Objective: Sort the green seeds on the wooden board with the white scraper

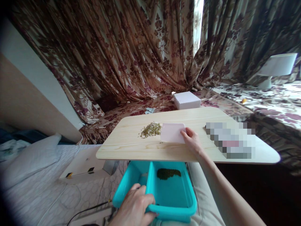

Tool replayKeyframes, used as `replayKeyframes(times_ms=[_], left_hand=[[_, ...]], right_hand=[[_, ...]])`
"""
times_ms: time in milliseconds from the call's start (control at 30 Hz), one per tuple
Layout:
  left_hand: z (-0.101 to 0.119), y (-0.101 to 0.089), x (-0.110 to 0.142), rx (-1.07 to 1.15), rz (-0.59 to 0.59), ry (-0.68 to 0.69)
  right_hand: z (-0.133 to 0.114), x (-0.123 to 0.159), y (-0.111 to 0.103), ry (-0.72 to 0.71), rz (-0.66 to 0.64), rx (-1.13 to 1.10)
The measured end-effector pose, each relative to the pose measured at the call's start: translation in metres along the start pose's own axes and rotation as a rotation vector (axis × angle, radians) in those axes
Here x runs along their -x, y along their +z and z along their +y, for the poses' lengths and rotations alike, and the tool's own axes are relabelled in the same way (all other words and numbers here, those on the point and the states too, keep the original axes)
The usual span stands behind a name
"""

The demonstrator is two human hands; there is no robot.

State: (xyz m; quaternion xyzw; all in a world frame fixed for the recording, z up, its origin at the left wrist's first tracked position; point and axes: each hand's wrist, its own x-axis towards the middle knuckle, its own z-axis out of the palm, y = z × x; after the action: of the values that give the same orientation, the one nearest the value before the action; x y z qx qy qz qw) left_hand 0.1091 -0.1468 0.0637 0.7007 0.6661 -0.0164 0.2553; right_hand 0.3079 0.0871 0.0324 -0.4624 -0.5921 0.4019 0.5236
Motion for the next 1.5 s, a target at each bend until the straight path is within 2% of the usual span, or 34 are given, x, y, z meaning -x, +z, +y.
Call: replayKeyframes(times_ms=[233,533,733,933,1133,1500], left_hand=[[-0.001,0.000,0.005,0.029,-0.003,-0.082],[0.000,-0.001,0.005,0.022,-0.003,-0.090],[0.003,-0.005,0.008,0.047,0.012,-0.089],[0.003,-0.004,0.009,0.047,0.021,-0.072],[0.002,-0.002,0.008,0.046,0.005,-0.075],[0.006,-0.006,0.011,0.042,0.002,-0.064]], right_hand=[[-0.003,0.001,0.000,0.021,-0.081,0.023],[-0.016,0.009,0.000,0.067,-0.236,-0.053],[-0.020,0.013,-0.003,0.190,-0.336,-0.122],[-0.020,0.014,-0.006,0.197,-0.229,-0.135],[-0.008,0.007,-0.003,0.044,0.111,-0.148],[-0.010,0.008,0.000,-0.011,0.100,-0.015]])
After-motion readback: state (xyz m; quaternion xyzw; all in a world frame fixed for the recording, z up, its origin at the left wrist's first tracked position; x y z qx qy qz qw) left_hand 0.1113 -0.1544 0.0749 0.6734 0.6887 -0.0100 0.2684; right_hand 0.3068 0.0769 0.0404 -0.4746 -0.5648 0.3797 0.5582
